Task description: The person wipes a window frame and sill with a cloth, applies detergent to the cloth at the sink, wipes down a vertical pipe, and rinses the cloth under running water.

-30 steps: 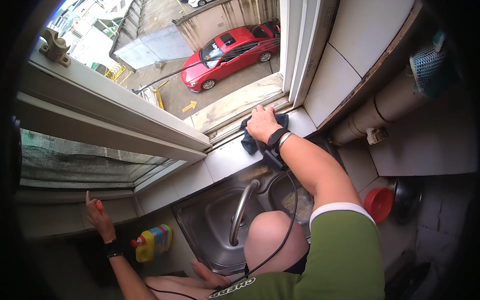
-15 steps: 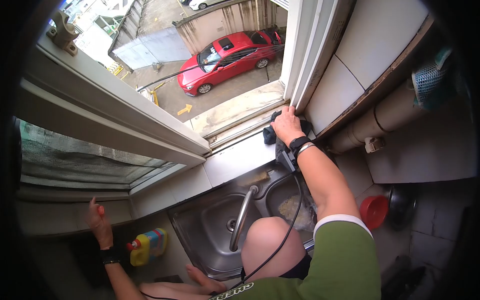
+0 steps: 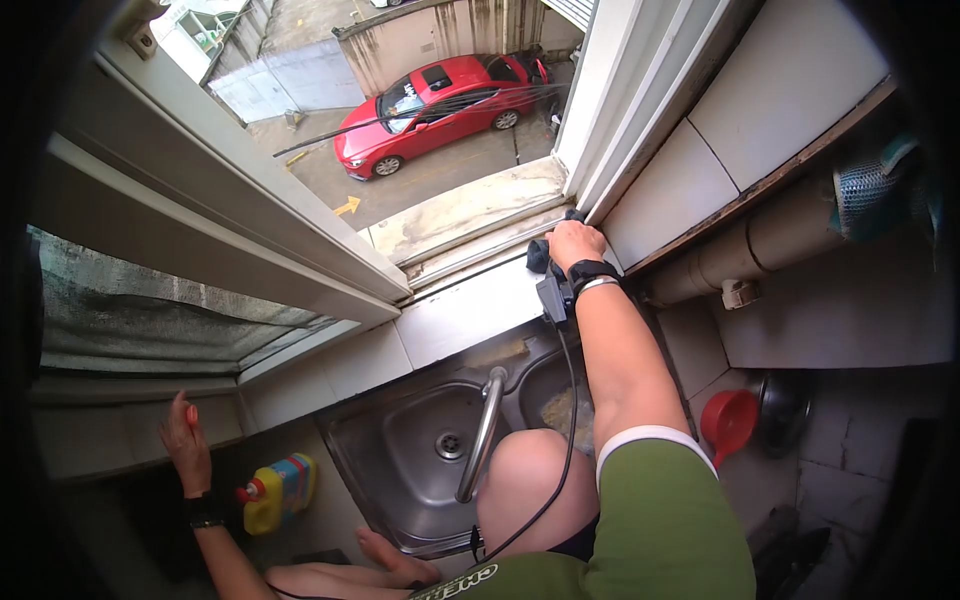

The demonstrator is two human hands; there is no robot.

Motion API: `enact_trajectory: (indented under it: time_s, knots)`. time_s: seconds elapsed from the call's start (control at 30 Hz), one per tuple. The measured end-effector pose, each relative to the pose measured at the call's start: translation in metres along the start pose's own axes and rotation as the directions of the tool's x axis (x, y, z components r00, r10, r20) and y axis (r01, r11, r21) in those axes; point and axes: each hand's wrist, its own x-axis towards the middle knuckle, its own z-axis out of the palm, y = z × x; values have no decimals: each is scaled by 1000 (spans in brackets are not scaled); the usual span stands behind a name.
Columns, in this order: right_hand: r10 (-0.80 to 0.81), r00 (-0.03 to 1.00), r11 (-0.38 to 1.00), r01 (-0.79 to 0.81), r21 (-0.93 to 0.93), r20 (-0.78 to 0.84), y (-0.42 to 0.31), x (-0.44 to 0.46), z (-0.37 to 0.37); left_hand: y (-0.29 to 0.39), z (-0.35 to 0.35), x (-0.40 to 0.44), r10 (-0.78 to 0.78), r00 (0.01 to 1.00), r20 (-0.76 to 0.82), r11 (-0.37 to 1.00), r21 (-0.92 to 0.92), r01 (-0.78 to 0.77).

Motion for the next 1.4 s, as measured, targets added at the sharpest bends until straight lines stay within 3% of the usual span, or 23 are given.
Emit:
enact_trajectory:
  time_s: [0.2, 0.37, 0.5, 0.7, 0.83, 0.93, 0.97, 1.03, 1.13, 1.17, 1.23, 1.27, 1.37, 1.4]
  knots:
    - [179, 983, 938, -160, 306, -33, 5, 9, 4, -5, 0, -2, 29, 1000, 0, 997, -73, -29]
    - [159, 986, 924, -134, 358, -41, 17, 20, 7, 6, -9, 1, 49, 998, -37, 980, -190, -55]
    - [200, 976, 895, -145, 422, -88, 19, 21, 15, 12, -11, -1, 67, 997, -27, 995, -75, -69]
    - [-49, 995, 914, 82, 398, -91, 38, 37, 32, 24, -8, 0, 55, 998, 42, 998, -2, -55]
    - [-139, 979, 850, 195, 489, -148, 41, 40, 42, 34, -7, 4, 67, 995, 78, 998, -8, -67]
    - [-169, 962, 516, 272, 813, -214, 51, 36, 51, 35, -7, 3, 83, 995, 50, 997, -11, -82]
    - [-317, 938, 380, 264, 887, -144, 55, 38, 50, 36, -7, 0, 95, 994, 44, 995, -12, -95]
    - [-379, 923, 268, 174, 948, -63, 48, 29, 40, 39, -12, -3, 68, 996, 66, 998, -9, -67]
    - [-406, 892, 133, 270, 954, -196, 26, 40, 13, 34, -21, -9, 38, 996, 77, 999, 9, -39]
    - [-373, 916, 74, 190, 979, -149, 17, 38, -6, 32, -25, -11, 31, 997, 75, 999, 17, -33]
    - [-455, 883, -59, 100, 993, -116, -8, 18, -66, 29, -34, -13, 7, 997, 75, 1000, 9, -8]
    - [-511, 853, -43, 96, 994, -104, -20, 13, -88, 28, -38, -13, -7, 997, 71, 1000, 4, 6]
    - [-550, 736, -375, 204, 904, -394, -56, 5, -134, 27, -45, -14, -9, 999, 35, 1000, 0, 9]
    - [-549, 694, -524, 149, 839, -466, -68, 11, -140, 29, -44, -14, -15, 1000, 11, 999, -33, 15]
